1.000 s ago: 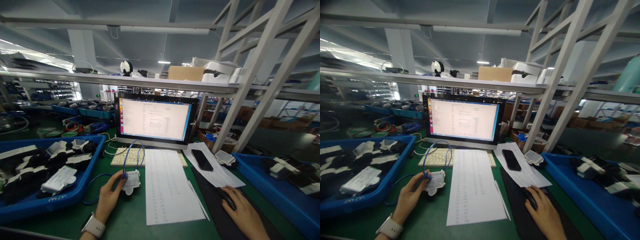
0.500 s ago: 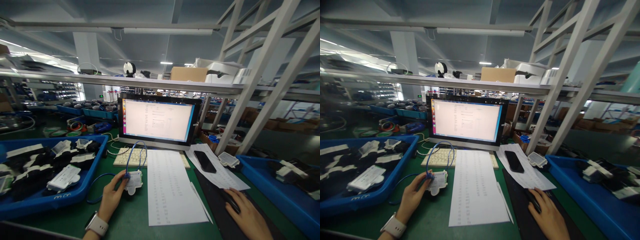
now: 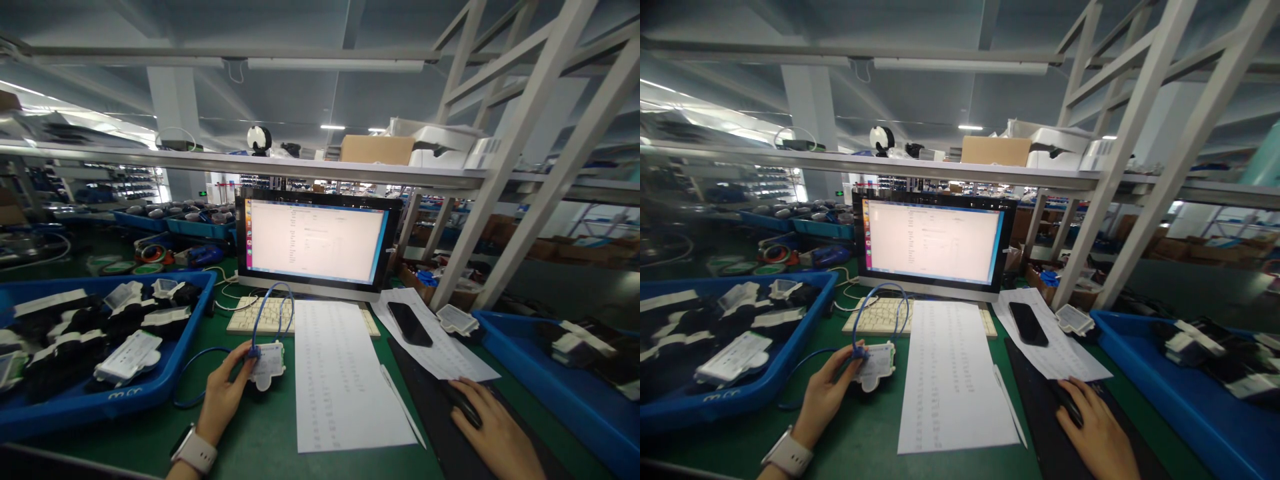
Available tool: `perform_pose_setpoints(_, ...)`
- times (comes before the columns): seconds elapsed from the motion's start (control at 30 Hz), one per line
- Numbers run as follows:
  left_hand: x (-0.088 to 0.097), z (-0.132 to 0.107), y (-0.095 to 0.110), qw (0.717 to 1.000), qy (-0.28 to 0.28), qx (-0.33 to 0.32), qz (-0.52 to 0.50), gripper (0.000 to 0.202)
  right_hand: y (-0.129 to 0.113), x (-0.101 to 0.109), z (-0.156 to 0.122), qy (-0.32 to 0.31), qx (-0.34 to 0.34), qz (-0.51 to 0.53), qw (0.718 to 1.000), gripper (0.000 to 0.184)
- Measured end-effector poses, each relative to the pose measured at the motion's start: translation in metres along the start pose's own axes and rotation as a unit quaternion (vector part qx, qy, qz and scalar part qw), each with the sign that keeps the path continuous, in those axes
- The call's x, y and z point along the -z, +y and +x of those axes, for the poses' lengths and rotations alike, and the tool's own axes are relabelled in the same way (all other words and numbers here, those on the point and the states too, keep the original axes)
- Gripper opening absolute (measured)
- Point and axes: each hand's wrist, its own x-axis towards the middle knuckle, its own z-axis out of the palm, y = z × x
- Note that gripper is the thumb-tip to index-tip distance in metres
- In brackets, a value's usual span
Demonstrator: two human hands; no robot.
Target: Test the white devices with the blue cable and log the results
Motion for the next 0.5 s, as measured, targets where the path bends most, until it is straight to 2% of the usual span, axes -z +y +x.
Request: perform_pose_setpoints(0.5, 0.0001, -0.0007, -0.0012, 1.000, -0.002, -0.012, 0.002, 0.031, 0.0023, -0.0021, -0.0010, -0.003, 0.014, -0.022, 1.000, 0.038)
